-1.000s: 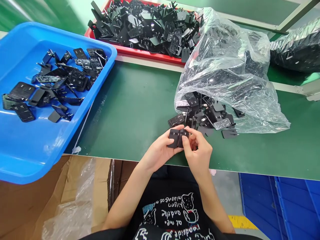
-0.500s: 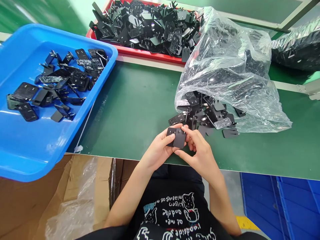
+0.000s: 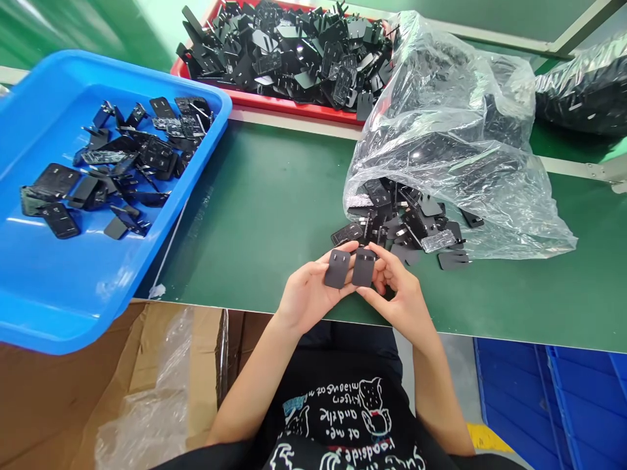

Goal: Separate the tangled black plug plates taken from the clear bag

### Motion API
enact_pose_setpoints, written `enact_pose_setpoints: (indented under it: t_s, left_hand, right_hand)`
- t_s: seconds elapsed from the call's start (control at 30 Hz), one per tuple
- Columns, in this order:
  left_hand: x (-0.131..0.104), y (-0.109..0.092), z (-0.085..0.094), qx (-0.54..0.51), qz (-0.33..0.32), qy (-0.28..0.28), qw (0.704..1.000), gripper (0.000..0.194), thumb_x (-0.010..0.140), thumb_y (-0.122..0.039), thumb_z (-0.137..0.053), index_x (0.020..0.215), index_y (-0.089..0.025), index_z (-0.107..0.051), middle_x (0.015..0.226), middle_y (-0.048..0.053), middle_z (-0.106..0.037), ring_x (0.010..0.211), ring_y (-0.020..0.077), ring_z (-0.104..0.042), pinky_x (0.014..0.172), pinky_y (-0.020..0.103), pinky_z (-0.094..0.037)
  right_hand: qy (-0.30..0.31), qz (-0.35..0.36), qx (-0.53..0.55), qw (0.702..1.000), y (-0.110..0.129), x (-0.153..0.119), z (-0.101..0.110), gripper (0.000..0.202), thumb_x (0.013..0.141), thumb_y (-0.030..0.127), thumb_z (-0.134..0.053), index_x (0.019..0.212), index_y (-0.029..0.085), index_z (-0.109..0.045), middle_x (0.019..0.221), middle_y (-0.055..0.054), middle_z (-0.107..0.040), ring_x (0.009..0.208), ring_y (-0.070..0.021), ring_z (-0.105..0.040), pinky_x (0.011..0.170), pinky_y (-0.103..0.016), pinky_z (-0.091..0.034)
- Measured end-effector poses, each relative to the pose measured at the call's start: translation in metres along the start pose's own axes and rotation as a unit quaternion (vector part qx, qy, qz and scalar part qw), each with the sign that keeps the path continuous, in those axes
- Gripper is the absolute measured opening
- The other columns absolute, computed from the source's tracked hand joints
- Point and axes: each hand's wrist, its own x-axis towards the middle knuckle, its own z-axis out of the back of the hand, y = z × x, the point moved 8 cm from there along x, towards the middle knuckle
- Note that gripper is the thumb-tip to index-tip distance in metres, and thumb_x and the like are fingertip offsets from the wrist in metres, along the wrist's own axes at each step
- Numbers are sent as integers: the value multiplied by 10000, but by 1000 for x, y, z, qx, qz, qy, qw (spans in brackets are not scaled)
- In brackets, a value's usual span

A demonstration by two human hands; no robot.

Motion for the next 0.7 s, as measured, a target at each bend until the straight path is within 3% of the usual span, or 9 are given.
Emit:
enact_pose_setpoints:
  t_s: [0.2, 0.5, 0.7]
  left_hand:
    - [-1, -1, 1, 1, -15, -14, 1000, 415, 888, -289, -445, 1242, -136, -600, 1191, 97, -644, 1099, 210, -568, 953, 317, -437]
    - [-1, -1, 1, 3, -15, -21, 1000, 403, 919, -331, -455, 1238, -139, -610, 1140, 82, -669, 1076, 201, -578, 939, 306, -431]
    - [-1, 0, 0, 5, -12, -18, 1000, 433, 929, -370, -455, 1275, -142, -580, 1250, 101, -620, 1127, 226, -560, 945, 315, -417]
  right_hand:
    - [11, 9, -20, 1000, 0, 0, -3, 614, 807, 186, -646, 1366, 325, -433, 799, 33, -507, 605, -114, -415, 608, -267, -446]
    - [6, 33, -43, 998, 3, 0, -5, 593, 818, 187, -638, 1362, 310, -435, 782, 33, -517, 601, -119, -422, 612, -270, -458]
    - [-1, 63, -93, 994, 9, -2, -8, 584, 836, 234, -644, 1369, 302, -416, 862, 4, -525, 622, -130, -449, 598, -282, -482]
